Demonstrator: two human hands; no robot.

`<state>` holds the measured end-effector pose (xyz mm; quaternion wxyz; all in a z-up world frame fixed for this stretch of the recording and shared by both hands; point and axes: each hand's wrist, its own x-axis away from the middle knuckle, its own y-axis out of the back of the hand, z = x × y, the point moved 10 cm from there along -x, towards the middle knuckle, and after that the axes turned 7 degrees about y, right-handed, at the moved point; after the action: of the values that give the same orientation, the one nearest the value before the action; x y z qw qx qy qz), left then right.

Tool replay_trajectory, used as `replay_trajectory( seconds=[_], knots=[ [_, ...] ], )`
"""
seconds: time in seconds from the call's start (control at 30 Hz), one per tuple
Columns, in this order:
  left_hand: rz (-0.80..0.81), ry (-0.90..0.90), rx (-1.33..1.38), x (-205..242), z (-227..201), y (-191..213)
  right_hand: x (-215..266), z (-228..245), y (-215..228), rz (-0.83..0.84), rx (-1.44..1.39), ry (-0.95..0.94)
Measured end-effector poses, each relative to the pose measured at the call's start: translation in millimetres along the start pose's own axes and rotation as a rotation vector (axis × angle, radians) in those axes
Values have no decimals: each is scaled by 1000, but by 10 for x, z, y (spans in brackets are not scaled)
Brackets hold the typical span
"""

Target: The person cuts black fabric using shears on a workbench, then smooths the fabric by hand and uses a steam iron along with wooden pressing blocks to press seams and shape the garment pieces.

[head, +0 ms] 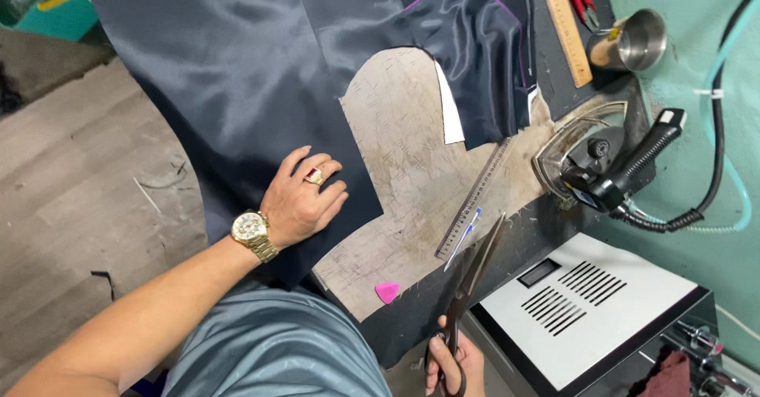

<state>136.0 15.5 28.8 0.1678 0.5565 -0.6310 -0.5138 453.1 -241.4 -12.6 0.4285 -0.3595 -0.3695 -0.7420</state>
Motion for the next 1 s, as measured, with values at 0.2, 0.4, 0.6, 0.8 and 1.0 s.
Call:
replay_trajectory(
  seconds=[0.2, 0.4, 0.6, 0.8, 1.0],
  knots=[
    [56, 33, 50, 103, -250, -286, -193, 598, -704, 592, 485, 107],
    [30, 37, 31, 166, -343, -279, -247, 835, -838, 743, 777, -25],
    [-13, 73, 89, 184, -324, -243, -185, 929, -843, 954, 780, 114],
    [-68, 128, 166, 239, -296, -174, -230, 874, -1009, 960, 780, 62],
    [-58, 146, 179, 257, -256, -189, -329, 874, -1199, 885, 794, 44]
  ],
)
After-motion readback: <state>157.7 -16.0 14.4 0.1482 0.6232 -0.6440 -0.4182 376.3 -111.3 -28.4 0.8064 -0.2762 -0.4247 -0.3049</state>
